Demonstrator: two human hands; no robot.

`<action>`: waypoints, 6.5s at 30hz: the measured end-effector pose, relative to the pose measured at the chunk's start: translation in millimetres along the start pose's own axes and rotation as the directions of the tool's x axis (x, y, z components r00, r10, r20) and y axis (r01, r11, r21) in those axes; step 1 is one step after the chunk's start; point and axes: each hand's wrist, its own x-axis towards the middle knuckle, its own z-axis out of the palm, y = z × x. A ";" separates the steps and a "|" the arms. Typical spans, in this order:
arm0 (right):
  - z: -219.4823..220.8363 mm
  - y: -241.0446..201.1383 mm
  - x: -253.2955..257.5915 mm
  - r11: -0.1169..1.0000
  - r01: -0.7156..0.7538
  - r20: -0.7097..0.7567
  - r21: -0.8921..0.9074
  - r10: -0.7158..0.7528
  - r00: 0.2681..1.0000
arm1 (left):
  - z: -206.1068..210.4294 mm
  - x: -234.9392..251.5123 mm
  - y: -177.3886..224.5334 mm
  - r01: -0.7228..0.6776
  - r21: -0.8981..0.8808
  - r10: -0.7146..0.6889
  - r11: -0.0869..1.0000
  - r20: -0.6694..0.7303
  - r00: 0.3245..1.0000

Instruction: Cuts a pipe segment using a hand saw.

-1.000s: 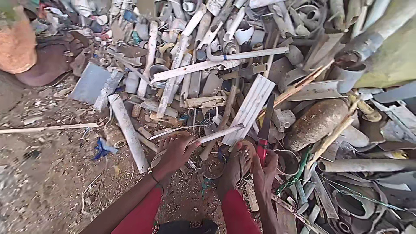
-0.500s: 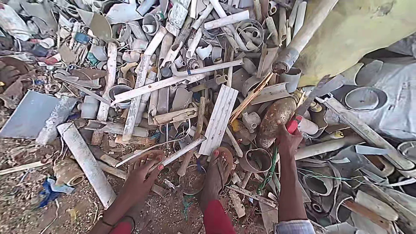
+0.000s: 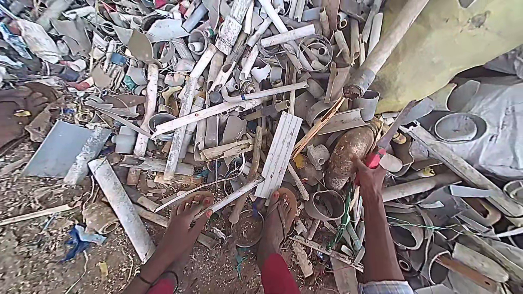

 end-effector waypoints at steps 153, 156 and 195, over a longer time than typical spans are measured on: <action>65.8 -28.3 -254.9 0.875 -0.108 0.620 0.472 -0.243 0.746 | -5.3 7.3 104.6 -0.065 -0.417 0.273 0.907 0.463 0.843; 73.9 -45.6 -258.4 0.854 -0.041 0.563 0.519 -0.306 0.767 | -5.8 6.9 107.6 -0.069 -0.368 0.203 0.927 0.338 0.919; -5.1 6.0 -255.8 0.799 0.499 0.499 -0.336 -0.299 0.814 | -15.1 19.2 124.5 -0.110 0.097 0.043 0.989 0.526 0.849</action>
